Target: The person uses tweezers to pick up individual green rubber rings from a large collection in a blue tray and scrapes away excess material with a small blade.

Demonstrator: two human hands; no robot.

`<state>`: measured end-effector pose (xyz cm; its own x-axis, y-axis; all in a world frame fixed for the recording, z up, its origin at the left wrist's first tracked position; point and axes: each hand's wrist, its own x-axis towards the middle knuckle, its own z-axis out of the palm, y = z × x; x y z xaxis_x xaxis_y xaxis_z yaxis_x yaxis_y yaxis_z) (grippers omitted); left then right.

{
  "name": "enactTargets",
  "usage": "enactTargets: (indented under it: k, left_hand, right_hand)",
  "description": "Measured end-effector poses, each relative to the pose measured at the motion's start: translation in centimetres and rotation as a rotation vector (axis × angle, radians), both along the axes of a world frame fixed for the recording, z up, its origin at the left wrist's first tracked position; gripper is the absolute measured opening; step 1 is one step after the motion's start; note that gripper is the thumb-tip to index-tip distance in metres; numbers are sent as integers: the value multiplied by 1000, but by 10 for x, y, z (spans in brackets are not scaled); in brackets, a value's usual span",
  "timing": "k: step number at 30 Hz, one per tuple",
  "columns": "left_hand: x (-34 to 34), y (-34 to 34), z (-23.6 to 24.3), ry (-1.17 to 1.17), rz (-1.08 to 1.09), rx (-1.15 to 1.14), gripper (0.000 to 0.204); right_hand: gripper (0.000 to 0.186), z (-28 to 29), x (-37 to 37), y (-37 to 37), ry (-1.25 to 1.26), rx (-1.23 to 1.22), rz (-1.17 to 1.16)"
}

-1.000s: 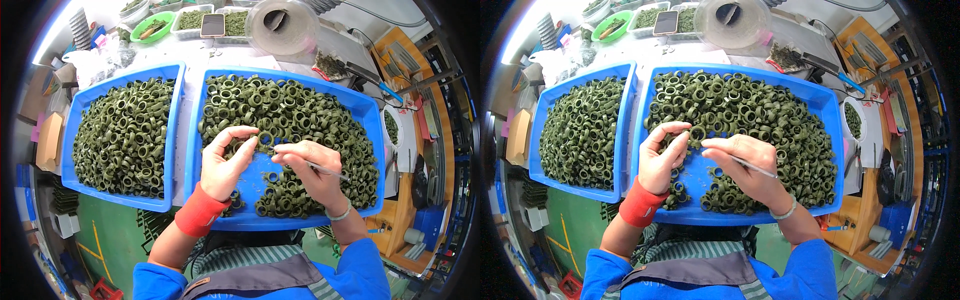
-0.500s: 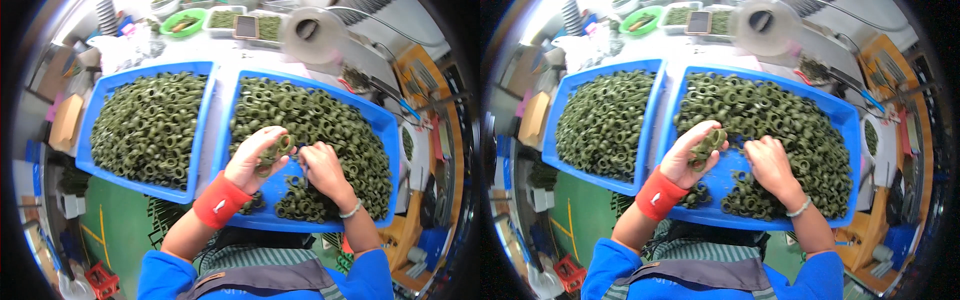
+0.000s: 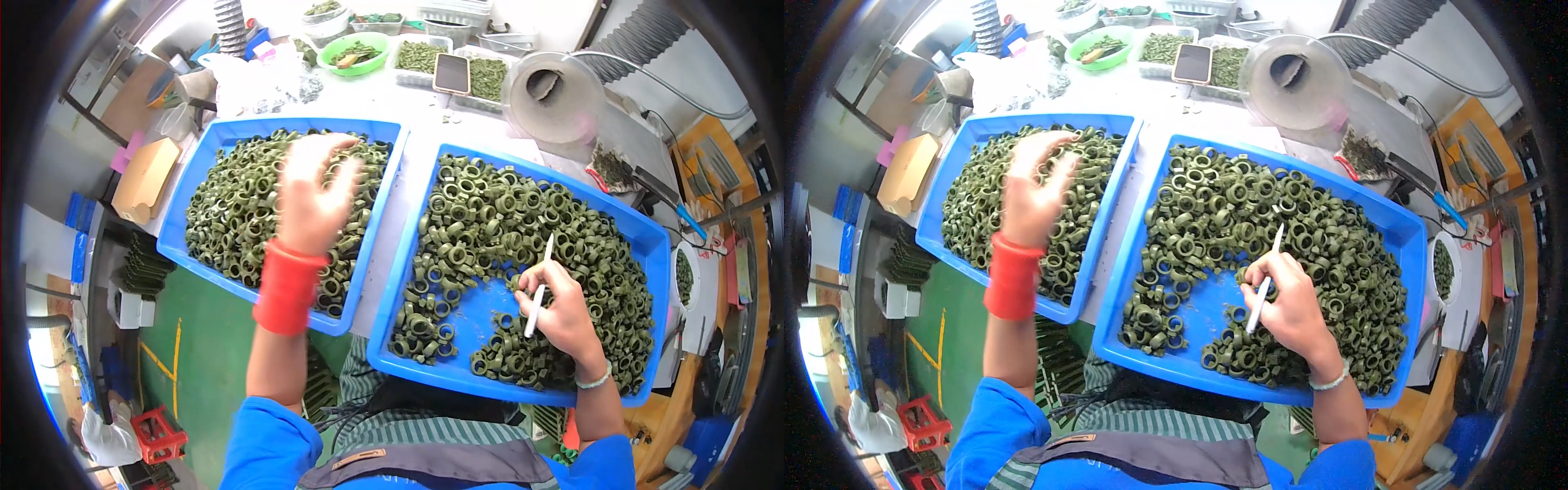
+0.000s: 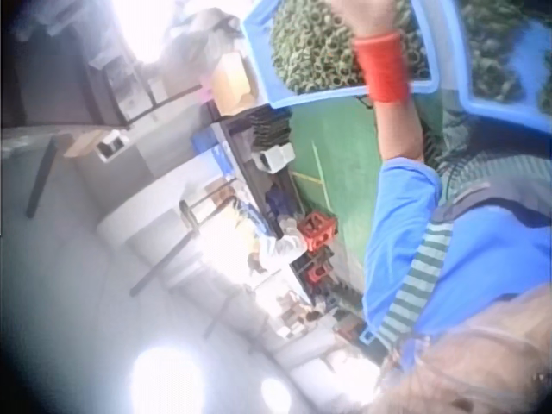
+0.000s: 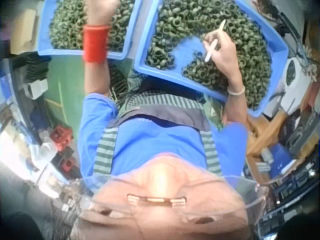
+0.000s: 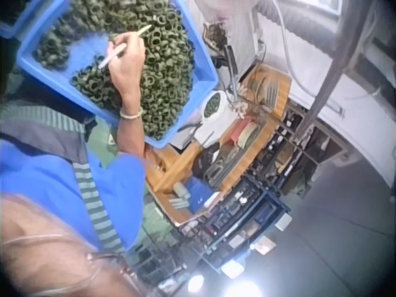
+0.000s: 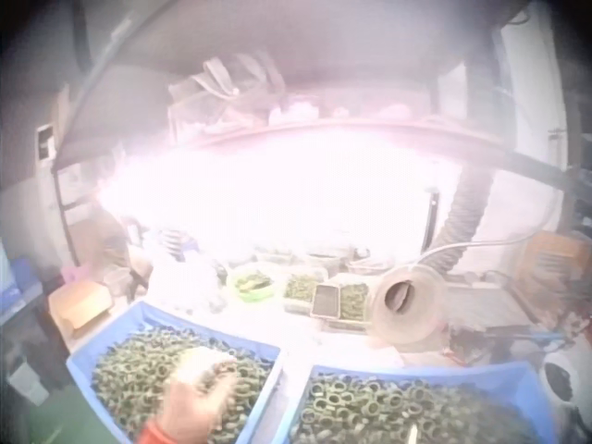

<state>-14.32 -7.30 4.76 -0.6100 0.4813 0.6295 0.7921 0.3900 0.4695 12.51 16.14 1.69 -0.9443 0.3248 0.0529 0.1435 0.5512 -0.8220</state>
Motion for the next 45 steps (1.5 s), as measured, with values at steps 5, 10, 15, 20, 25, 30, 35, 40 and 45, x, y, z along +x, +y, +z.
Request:
enactTargets:
  k: [5, 10, 15, 20, 25, 30, 35, 40, 45]
  left_hand:
    - [105, 67, -24, -532, -646, 54, 25]
    - [134, 80, -30, -1345, -704, 246, 23]
    - [136, 80, -37, -1579, -629, 372, 19]
    - [141, 84, -42, -1464, -584, 381, 18]
    - [139, 83, -48, -1658, -589, 482, 16]
    - [138, 83, -49, -1940, -679, 417, 25]
    - [136, 80, -46, -1859, -702, 479, 21]
    - [141, 82, -45, -1537, -611, 456, 14]
    - [141, 83, -49, -1431, -658, 444, 16]
  right_hand:
    - [26, 8, 11, -1, 195, -651, 26]
    - [23, 6, 4, -7, 253, -840, -8]
    - [21, 3, 4, -7, 229, -821, -24]
    - [28, 11, 3, -11, 184, -628, -111]
    - [25, 10, 4, -10, 174, -742, -89]
    - [22, 1, 6, -7, 304, -512, -41]
    - [21, 1, 2, -12, 395, -324, -46]
    - [25, 6, 2, -13, 360, -586, -90]
    - [24, 1, 2, -14, 354, -564, -99]
